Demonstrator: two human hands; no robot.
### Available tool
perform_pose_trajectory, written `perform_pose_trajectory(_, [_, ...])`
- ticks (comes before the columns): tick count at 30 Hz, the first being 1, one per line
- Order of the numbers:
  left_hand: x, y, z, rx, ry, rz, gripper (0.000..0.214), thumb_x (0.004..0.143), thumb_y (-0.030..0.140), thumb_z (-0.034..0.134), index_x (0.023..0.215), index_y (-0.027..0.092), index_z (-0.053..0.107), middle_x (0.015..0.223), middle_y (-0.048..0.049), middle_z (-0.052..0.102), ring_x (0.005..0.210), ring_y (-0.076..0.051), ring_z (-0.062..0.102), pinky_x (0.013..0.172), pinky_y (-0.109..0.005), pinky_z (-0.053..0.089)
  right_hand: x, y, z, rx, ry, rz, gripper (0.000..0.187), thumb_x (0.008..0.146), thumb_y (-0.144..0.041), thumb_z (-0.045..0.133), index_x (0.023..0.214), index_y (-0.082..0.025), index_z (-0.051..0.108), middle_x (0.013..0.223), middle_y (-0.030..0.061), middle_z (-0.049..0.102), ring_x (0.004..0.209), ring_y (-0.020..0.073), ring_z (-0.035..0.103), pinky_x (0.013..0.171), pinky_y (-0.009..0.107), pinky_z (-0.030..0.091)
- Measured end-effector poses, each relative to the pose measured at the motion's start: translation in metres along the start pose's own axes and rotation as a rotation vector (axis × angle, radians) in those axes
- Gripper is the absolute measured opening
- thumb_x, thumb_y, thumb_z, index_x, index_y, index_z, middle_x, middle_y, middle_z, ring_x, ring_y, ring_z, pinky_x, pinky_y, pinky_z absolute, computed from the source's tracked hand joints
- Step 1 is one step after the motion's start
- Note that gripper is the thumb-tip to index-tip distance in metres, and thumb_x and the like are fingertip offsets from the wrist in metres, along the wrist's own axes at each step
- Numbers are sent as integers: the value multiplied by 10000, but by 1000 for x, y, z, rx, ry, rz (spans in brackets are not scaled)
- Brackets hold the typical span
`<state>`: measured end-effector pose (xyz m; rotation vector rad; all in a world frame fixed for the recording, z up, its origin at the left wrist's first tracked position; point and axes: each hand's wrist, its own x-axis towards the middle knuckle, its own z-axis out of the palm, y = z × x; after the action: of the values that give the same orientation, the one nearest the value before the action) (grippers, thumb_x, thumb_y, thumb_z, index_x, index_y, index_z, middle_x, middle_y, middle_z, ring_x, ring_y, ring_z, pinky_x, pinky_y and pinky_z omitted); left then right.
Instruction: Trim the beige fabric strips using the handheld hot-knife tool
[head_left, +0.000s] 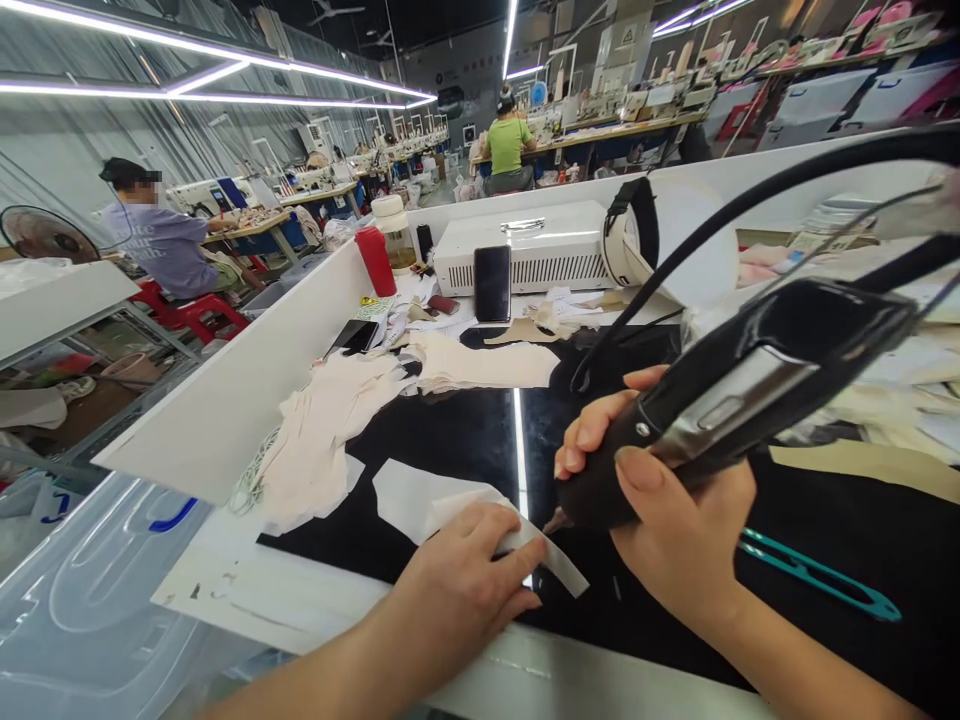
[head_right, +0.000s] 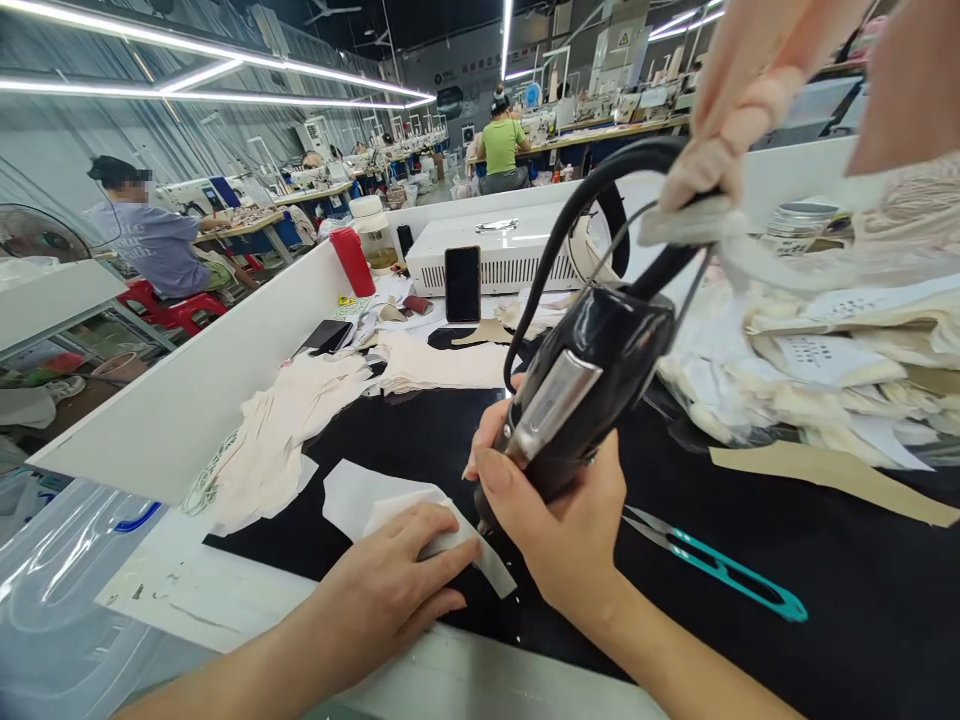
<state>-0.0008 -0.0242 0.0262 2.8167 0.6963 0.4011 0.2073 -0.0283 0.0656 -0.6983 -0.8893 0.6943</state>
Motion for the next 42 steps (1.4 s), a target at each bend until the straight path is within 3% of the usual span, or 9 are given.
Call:
perform_pose_trajectory(10, [0,1,10,7,114,14,589,978,338,1004,1454,176,698,1291,-112,745,1129,-290,755,1021,-402,718,2,5,3,-23,-38,-4,454,910,-493,1029,1210,-332,729,825,-40,729,648,199,709,596,347,657])
perform_pose_trajectory(21, [-2,-1,12,-11,65,7,534,1048,336,934,1510,185,712,1322,-128,719,1248,-302,739,1130,-439,702,3,11,9,-34,-25,-2,480,940,-539,1003,1220,-322,680,833,-63,721,624,177,700,590,325,646])
perform_pose_trajectory(30, [-3,0,6,-9,69,-6,533,993,248,972,1471,192,742,1330,-141,705,1251,-331,744,1112,-484,725,8,22,15,-17,-43,-12,533,930,-596,999,1234,-321,657,838,-76,729,619,167,694,594,326,649])
perform_pose_trajectory(34, [-5,1,9,34,111,-17,549,984,283,985,1473,221,742,1377,-170,680,1304,-378,731,1091,-544,737,10,22,17,-14,-56,-15,506,941,-585,989,1217,-318,658,829,-77,730,615,165,690,592,323,645])
perform_pose_trajectory(42, [-6,0,10,30,103,-37,533,992,283,975,1473,246,750,1404,-175,673,1319,-385,730,1062,-556,750,16,25,24,-6,-53,-16,451,927,-470,973,1184,-311,638,837,-71,746,620,160,680,579,322,626])
